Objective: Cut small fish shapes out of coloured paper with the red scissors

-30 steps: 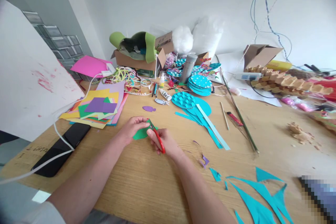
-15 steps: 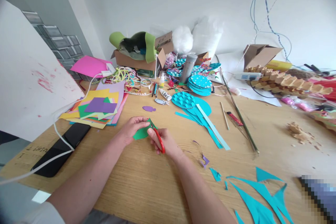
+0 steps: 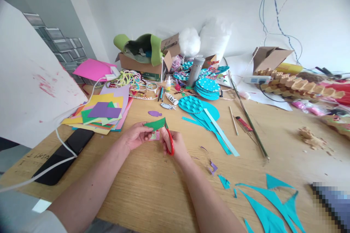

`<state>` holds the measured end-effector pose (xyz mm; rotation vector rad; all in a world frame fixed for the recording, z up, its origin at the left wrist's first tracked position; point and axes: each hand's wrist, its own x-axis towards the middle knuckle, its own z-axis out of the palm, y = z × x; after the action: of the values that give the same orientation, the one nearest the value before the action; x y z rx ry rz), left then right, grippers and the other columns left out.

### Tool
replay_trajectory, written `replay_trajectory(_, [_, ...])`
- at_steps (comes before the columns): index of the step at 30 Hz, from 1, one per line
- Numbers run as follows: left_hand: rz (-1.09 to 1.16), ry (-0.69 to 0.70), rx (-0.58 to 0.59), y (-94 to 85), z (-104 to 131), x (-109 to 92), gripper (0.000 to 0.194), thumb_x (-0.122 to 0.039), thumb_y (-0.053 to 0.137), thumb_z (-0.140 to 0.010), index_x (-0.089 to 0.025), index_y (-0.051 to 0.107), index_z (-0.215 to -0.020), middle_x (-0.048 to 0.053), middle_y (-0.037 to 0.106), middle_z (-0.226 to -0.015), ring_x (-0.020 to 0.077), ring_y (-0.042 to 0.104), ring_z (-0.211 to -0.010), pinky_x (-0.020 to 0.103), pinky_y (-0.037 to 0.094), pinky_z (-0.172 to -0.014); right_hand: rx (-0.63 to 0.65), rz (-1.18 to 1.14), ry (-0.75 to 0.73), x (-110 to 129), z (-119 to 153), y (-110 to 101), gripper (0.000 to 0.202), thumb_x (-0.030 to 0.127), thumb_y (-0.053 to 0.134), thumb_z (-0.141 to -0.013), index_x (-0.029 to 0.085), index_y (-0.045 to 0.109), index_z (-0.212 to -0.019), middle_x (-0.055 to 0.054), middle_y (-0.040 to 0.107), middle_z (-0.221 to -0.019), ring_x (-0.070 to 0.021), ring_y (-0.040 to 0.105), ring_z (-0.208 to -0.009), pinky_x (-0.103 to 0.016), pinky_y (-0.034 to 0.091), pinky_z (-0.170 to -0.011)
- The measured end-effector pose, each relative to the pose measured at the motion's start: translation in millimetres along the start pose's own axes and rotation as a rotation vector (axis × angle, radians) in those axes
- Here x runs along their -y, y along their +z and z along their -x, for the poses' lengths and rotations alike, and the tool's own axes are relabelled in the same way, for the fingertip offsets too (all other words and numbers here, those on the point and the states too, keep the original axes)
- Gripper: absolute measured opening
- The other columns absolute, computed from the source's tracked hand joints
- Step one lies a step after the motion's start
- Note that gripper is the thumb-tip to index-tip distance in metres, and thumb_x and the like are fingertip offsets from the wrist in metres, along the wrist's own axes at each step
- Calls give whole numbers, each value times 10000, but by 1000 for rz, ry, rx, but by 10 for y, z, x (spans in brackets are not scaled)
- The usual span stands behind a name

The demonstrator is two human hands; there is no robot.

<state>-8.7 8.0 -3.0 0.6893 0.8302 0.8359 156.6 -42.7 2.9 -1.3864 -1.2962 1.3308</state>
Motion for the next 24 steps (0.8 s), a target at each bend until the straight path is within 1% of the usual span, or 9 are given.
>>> replay_trajectory(4, [139, 13, -99, -1, -28, -16, 107, -44, 675, -658, -112, 619, -718, 18, 632, -595, 59, 536, -473, 161, 381, -452, 14, -1, 2, -23, -7, 10, 628, 768, 443, -786, 180, 514, -576, 23, 478, -361, -89, 424, -302, -210, 274, -357])
replay_trajectory(6, [175, 2, -111, 13, -21, -15, 65, -80, 678, -694, -112, 626, -715, 30, 640, -610, 70, 547, -493, 175, 405, -477, 19, 0, -10, -22, -4, 16, 631, 769, 434, -789, 181, 513, -574, 23, 476, -355, -89, 418, -301, -212, 277, -363])
replay_trajectory(7, [178, -9, -93, 24, -13, -9, 58, -123, 690, -710, -109, 638, -730, 42, 651, -633, 83, 561, -515, 188, 413, -486, 17, 1, -16, -17, -1, 19, 634, 772, 430, -789, 181, 513, -575, 23, 476, -354, -88, 416, -300, -213, 280, -366])
replay_trajectory(11, [63, -20, 61, 76, 32, 41, 245, -295, 768, -686, -91, 685, -793, 72, 677, -723, 137, 616, -634, 226, 424, -533, 3, 3, -18, 8, 12, 30, 630, 773, 444, -779, 181, 521, -582, 23, 475, -348, -92, 418, -302, -217, 298, -371])
replay_trajectory(14, [-6, -6, 111, 86, 50, 72, 251, -210, 815, -609, -89, 698, -795, 60, 683, -726, 119, 614, -653, 213, 415, -568, -2, -11, -10, 16, 15, 36, 632, 785, 452, -762, 181, 525, -588, 26, 471, -352, -94, 419, -304, -219, 300, -363])
replay_trajectory(16, [2, -14, 119, 72, 45, 74, 233, -158, 797, -607, -91, 702, -809, 65, 695, -732, 116, 620, -637, 209, 415, -561, -3, -15, -3, 15, 14, 39, 625, 781, 461, -759, 182, 525, -592, 28, 471, -358, -95, 421, -304, -219, 293, -356])
replay_trajectory(18, [28, -53, 102, 53, 30, 59, 178, -155, 747, -658, -88, 701, -817, 86, 707, -736, 125, 632, -598, 208, 415, -514, -3, -15, 4, 11, 12, 43, 605, 759, 483, -765, 182, 519, -586, 31, 470, -360, -92, 422, -303, -217, 287, -354])
replay_trajectory(21, [106, -104, 3, 41, 6, 17, 78, -136, 662, -742, -78, 688, -787, 100, 710, -710, 103, 607, -503, 178, 379, -414, -3, -15, 7, 0, 8, 46, 587, 733, 498, -779, 183, 511, -573, 34, 464, -358, -89, 418, -299, -217, 284, -354])
replay_trajectory(24, [223, -76, -83, 64, 4, -14, 62, -43, 628, -751, -73, 661, -708, 71, 687, -644, 52, 561, -455, 129, 374, -395, 1, -13, -2, -16, 5, 47, 605, 746, 462, -791, 184, 512, -576, 30, 469, -357, -88, 416, -299, -217, 289, -359])
